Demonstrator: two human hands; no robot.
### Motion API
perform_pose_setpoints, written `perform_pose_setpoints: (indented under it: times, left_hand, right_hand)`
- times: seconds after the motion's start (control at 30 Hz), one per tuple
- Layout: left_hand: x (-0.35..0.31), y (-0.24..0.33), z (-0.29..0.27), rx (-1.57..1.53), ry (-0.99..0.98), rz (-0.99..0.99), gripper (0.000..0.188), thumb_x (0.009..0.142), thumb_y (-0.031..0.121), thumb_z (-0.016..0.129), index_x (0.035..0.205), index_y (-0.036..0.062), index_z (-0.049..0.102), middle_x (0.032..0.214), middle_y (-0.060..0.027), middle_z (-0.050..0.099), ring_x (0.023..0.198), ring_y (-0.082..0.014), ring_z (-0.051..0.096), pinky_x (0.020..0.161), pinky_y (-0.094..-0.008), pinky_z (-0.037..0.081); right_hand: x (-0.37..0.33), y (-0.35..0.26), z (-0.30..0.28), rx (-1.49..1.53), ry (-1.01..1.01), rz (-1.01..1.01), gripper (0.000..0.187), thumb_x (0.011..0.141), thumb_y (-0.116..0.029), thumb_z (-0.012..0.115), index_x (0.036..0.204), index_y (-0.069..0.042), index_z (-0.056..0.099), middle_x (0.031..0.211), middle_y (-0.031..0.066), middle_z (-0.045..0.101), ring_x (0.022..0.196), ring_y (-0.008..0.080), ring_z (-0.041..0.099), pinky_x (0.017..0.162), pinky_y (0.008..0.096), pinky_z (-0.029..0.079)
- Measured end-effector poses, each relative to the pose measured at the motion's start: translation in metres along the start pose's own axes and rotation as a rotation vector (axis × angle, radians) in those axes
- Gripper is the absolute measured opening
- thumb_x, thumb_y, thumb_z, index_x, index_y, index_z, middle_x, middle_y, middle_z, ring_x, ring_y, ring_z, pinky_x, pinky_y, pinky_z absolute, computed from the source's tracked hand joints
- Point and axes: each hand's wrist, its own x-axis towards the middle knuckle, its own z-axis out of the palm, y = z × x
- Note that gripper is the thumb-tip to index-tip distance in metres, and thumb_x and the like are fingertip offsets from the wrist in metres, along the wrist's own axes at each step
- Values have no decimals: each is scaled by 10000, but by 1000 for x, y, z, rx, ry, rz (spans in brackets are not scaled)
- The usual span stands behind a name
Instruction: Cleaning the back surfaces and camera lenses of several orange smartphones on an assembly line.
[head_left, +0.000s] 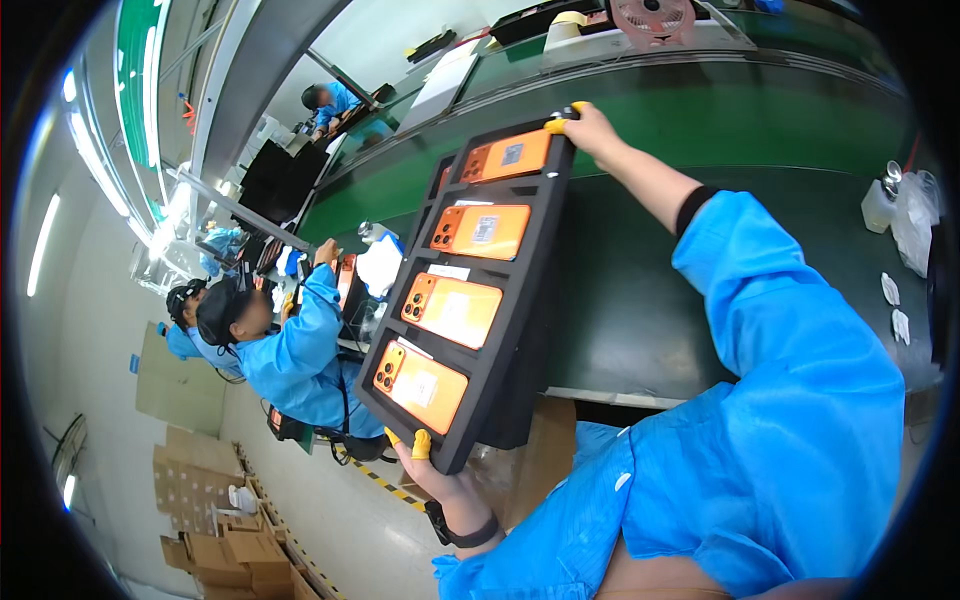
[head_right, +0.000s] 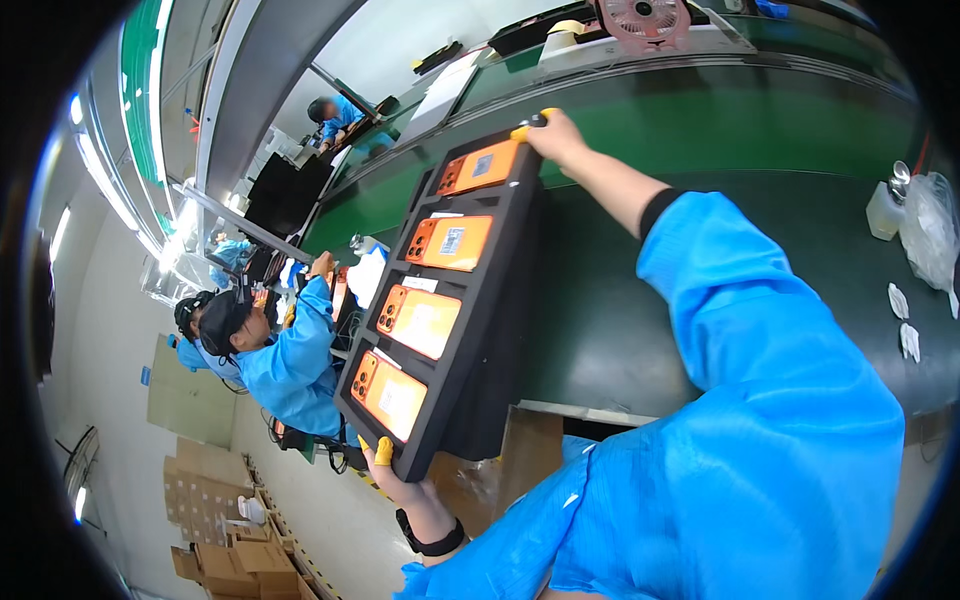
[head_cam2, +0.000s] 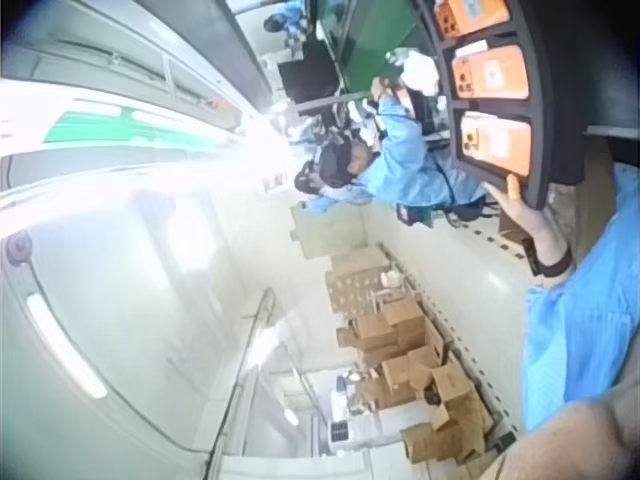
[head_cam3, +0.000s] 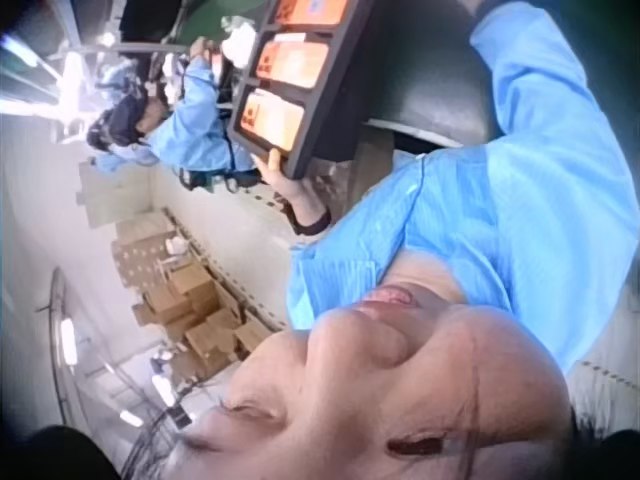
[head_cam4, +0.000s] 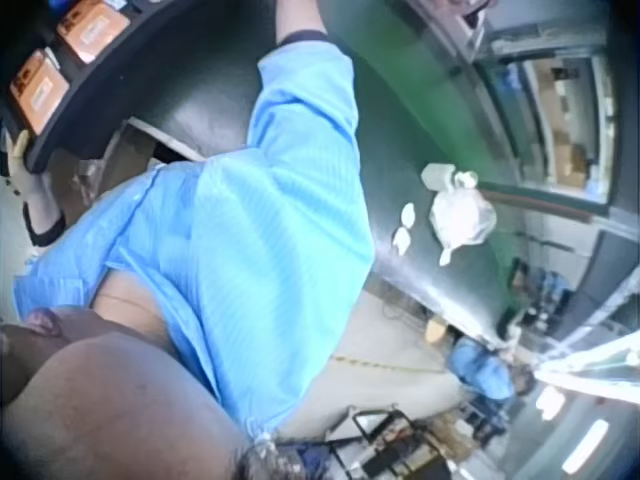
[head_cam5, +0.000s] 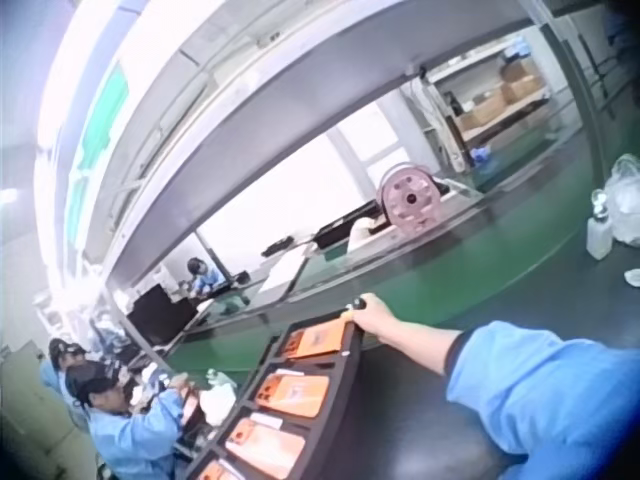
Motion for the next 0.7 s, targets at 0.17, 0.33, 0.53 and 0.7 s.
perform_pose_setpoints:
  times: [0.17,0.33,0.53,0.7]
  left_hand:
    - [-25,11,15,126,-144,93,497,746,26,487,1215,-49,339,1099,-162,500,946,-226,545,807,-318,457]
    - [-47,35,41,54,-389,-105,688,659,0,631,1253,-63,290,1183,-200,445,1045,-263,498,899,-367,405]
    - [-38,-23,83,197,-646,-232,723,613,-33,594,1268,-77,288,1201,-161,441,1086,-220,459,928,-307,362]
    - [-33,-58,117,582,-695,-324,701,596,-143,437,1275,-83,273,1218,-166,421,1102,-214,441,918,-264,347]
  right_hand:
    - [-66,-9,-122,-24,-123,134,567,694,-176,660,1130,82,407,1006,136,517,929,198,497,828,266,374]
    - [-168,3,-245,-266,63,321,522,708,-194,652,1109,43,418,983,124,514,910,199,485,817,295,371]
    - [-260,45,-352,-669,170,633,603,682,-280,678,1120,48,425,1083,207,509,1027,270,491,839,335,389]
    - [-301,7,-373,-1017,31,665,552,678,-336,675,1012,55,472,989,258,547,938,332,544,773,364,431]
